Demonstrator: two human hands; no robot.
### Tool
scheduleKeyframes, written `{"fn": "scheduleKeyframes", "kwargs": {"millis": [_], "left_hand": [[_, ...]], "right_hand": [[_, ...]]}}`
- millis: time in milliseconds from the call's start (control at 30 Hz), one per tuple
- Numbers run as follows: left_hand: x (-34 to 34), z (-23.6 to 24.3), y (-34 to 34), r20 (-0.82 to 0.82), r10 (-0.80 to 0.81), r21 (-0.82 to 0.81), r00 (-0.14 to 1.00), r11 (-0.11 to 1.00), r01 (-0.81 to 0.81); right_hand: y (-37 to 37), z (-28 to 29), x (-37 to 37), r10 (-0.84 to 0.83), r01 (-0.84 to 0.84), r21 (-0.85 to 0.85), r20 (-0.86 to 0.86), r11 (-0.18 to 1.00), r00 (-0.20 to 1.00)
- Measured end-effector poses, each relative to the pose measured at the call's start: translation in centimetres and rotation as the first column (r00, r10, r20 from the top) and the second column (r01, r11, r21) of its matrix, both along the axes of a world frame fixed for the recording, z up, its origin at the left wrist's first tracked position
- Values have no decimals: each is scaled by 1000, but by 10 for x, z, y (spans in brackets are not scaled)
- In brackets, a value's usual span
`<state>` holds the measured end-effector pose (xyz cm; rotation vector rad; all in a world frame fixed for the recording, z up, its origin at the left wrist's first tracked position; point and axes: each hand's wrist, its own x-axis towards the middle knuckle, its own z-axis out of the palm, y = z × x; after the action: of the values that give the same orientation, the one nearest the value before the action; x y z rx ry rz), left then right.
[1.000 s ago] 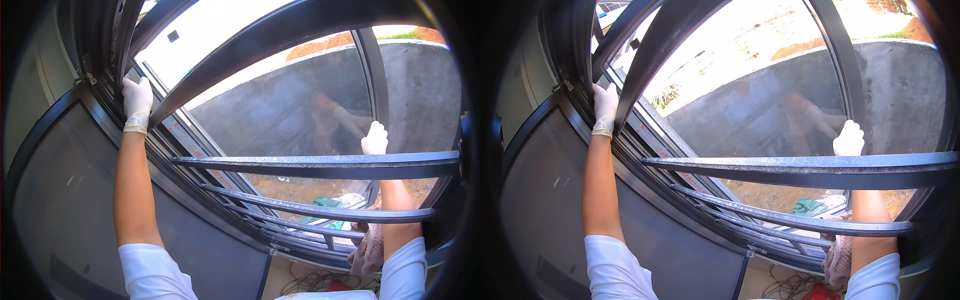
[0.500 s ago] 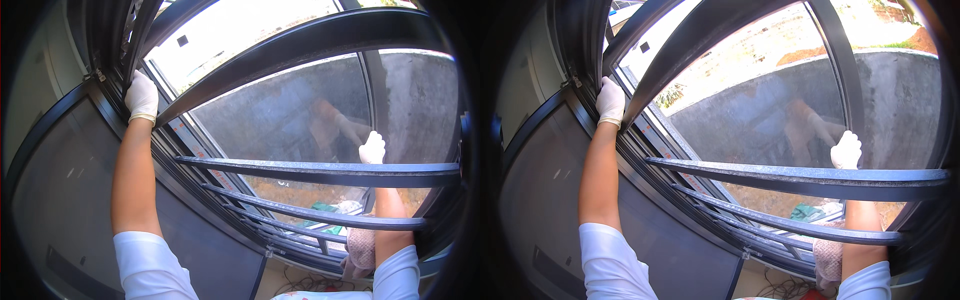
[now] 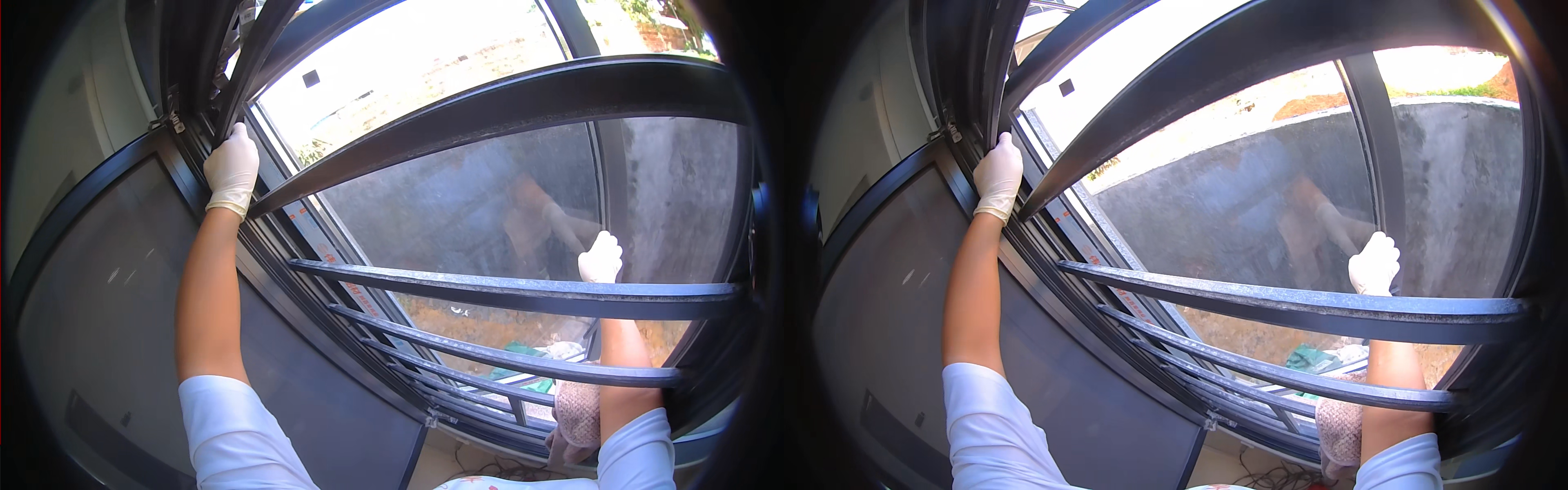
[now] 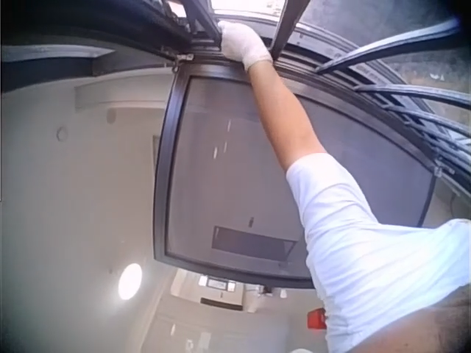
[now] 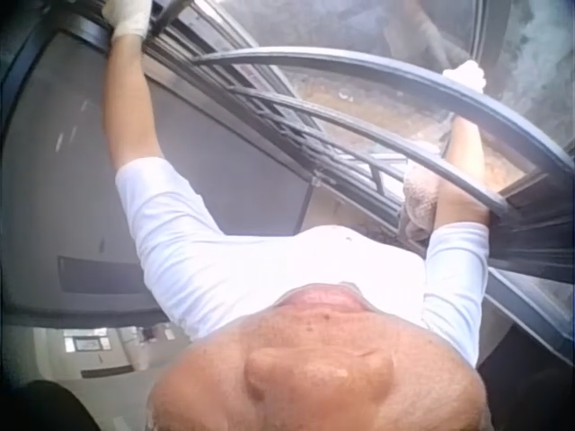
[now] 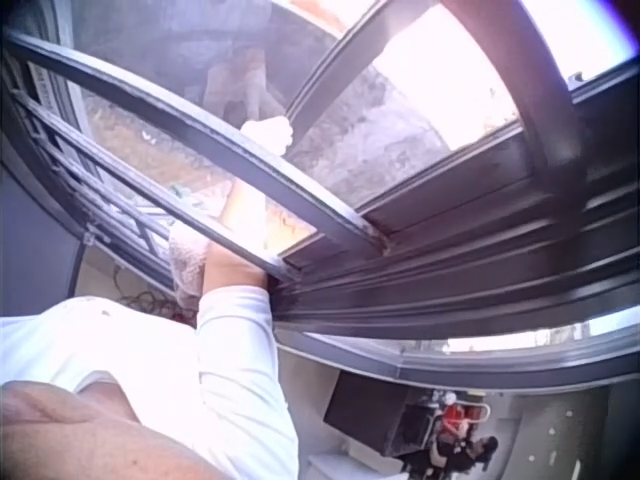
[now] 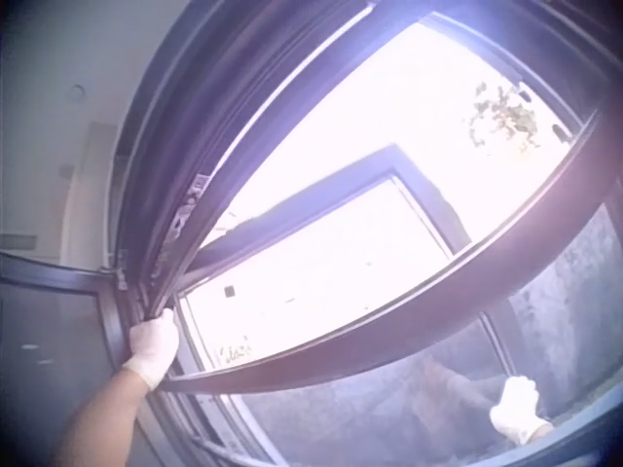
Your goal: Repairing or cleaning a window frame by removing protective film and using a scraper.
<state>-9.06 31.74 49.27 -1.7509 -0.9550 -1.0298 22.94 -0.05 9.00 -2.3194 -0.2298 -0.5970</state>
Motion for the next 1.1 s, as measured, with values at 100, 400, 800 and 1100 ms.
{"fn": "scheduleKeyframes", "kwargs": {"millis": [100,400,800,1100], "left_hand": [[-10,-4,0,18,-103,-2,994,995,104],[-59,-40,9,142,-619,-356,773,696,623],[-81,-152,-41,890,-305,-349,339,24,937],[17,-152,-46,964,-155,165,-215,-286,944]], "right_hand": [[-1,2,-2,-10,10,3,4,1000,1000],[0,4,0,-32,30,-25,-62,999,998],[-5,-3,13,-49,45,-121,-34,992,998],[3,-10,22,26,-27,-71,-20,997,999]]}}
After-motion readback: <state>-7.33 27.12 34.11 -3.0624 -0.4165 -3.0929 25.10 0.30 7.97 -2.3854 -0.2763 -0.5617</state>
